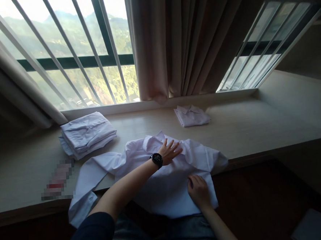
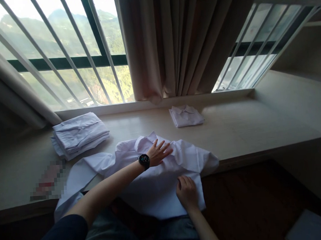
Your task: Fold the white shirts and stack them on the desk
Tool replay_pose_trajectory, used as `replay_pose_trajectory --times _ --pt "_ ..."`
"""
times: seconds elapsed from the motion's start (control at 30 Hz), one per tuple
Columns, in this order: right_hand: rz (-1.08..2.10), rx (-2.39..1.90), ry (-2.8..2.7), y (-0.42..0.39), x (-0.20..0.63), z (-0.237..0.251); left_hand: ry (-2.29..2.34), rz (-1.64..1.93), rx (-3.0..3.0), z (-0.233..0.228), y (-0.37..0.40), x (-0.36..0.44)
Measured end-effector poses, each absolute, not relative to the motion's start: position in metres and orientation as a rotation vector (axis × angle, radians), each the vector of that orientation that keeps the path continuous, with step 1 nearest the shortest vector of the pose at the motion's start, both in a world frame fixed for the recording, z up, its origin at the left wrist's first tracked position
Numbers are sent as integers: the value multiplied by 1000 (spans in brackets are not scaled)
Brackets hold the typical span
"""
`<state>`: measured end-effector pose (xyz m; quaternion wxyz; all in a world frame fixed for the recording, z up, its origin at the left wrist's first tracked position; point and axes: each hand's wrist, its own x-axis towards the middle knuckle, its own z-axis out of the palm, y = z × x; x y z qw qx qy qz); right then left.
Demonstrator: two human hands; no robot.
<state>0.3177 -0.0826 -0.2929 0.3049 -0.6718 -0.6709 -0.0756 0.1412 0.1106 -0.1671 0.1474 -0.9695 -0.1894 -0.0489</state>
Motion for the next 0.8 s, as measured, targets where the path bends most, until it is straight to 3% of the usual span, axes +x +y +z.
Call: replay_pose_trajectory --times 0.2,0.53,0.63,0.8 --pt "-156 -1789 -1760 -82 316 -288 -763 -4 -2878 -167 117 177" --pt "-42 -1913 -1825 -85 312 -273 -1002 -4 -2931 -129 116 167" --pt "144 -1936 -1769 -82 300 -264 -1114 -83 -2909 -114 112 166" --pt "812 -1643 -1558 -49 227 -242 -1291 -212 -2874 -89 102 171"
